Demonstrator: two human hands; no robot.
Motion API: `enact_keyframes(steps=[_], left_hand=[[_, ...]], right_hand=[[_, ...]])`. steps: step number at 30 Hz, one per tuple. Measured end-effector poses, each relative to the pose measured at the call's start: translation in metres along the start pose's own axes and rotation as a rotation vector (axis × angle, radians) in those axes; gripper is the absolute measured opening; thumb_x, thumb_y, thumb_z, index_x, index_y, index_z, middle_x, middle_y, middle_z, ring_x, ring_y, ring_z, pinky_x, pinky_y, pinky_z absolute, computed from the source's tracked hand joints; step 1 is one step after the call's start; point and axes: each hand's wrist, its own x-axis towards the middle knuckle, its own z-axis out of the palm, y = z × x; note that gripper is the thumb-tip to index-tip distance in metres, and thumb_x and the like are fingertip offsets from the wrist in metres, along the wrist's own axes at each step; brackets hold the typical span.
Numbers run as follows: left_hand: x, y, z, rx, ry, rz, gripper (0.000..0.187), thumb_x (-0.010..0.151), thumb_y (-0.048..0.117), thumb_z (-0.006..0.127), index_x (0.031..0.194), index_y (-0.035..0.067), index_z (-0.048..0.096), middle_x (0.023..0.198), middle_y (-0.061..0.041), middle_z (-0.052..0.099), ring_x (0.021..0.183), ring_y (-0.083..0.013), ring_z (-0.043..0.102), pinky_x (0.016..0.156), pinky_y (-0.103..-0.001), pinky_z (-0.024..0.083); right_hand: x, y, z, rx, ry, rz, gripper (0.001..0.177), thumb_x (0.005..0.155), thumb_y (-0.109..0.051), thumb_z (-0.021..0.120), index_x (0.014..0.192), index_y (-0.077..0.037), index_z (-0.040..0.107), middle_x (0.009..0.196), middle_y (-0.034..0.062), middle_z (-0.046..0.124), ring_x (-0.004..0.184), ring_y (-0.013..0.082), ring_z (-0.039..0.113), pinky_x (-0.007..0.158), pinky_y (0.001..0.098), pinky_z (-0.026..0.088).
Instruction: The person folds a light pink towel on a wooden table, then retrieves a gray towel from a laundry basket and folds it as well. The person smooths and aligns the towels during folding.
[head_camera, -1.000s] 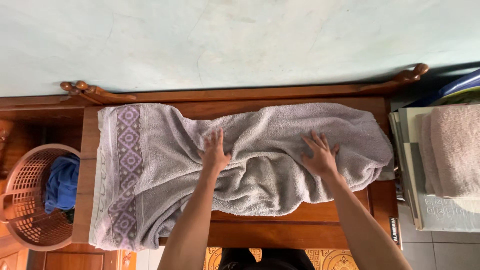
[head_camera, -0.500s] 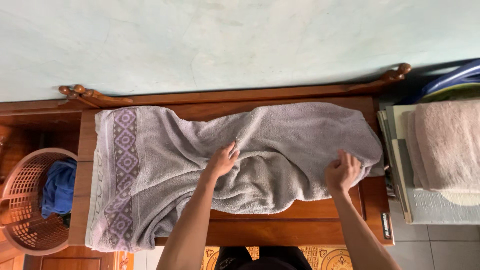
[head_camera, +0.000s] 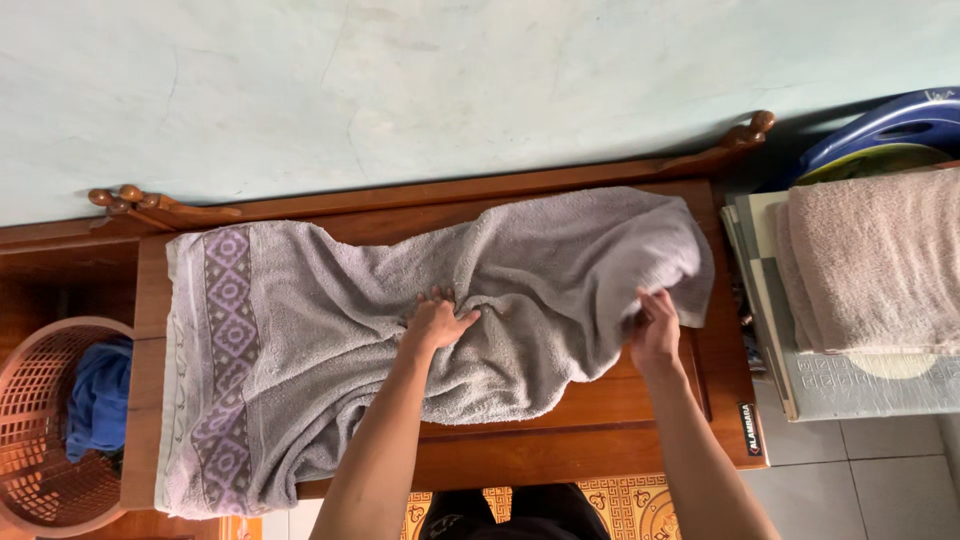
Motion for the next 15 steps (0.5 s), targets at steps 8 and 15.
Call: enact_keyframes(steps=[8,15], left_hand=[[-0.007,0.005,-0.005,0.06,0.005,0.034,0.095,0.1,0.068,0.032,0.163,0.003,0.003,0.169,-0.025,-0.001,0.154,-0.0472,0.007,0.126,-0.052,0.008],[0.009,0.0,0.004,0.092,-0.072,-0.004,0.091,0.101,0.069,0.025,0.162,0.003,0.008,0.169,-0.024,-0.002,0.156,-0.0446,0.006,0.128,-0.049,0.006]], right_hand=[[0.004,0.014,0.018,0.037,-0.134,0.239,0.036,0.102,-0.009,0.034,0.128,0.003,0.056,0.128,0.0212,0.061,0.121,0.0267,0.061,0.112,0.0448,0.048],[0.037,0.012,-0.029,-0.154,-0.131,0.079,0.025,0.111,-0.016,0.046,0.128,-0.003,0.059,0.117,0.0125,0.062,0.098,0.0213,0.059,0.084,0.0408,0.054]])
